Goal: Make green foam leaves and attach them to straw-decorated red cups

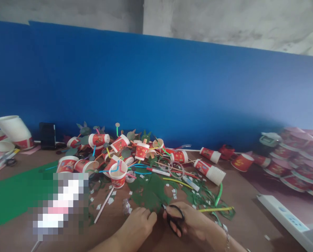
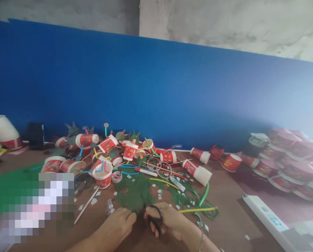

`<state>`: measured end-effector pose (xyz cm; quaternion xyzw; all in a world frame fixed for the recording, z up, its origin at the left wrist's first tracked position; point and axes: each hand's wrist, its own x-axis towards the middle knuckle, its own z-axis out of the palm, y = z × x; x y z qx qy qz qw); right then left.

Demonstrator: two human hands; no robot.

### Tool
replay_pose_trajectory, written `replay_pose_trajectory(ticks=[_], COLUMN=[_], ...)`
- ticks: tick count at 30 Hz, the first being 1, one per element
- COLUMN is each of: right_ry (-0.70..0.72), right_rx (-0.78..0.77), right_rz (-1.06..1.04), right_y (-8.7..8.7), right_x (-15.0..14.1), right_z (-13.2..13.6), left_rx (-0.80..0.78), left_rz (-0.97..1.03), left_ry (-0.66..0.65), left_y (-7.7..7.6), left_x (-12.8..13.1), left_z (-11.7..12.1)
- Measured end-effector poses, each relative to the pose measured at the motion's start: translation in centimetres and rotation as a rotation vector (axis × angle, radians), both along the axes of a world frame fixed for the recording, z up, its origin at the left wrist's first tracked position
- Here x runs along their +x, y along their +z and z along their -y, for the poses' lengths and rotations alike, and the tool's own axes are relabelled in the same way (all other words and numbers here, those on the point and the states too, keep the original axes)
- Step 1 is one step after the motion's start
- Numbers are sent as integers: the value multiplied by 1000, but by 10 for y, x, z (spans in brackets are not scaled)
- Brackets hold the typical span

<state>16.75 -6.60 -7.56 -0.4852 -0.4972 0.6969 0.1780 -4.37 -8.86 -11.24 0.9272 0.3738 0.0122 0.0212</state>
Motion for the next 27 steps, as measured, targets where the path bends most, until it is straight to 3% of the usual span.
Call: replay_pose_trajectory(ticks=[10, 14, 22, 27], right_ry=[144, 270, 462, 570], right_rx=[52, 62, 13, -79], right_rz=[78, 106, 127, 109], right_y=[5, 10, 13, 14], right_x=[12, 17, 31, 26], right_z=[-20, -34, -75, -99], left_rx=[-148, -151, -44, -64], left_rz=[21, 24, -15, -22], left_ry=[210, 224, 131, 140], left_y=[31, 26, 5, 7], left_x=[4, 5, 5, 6], left_z=[1, -1, -5, -5])
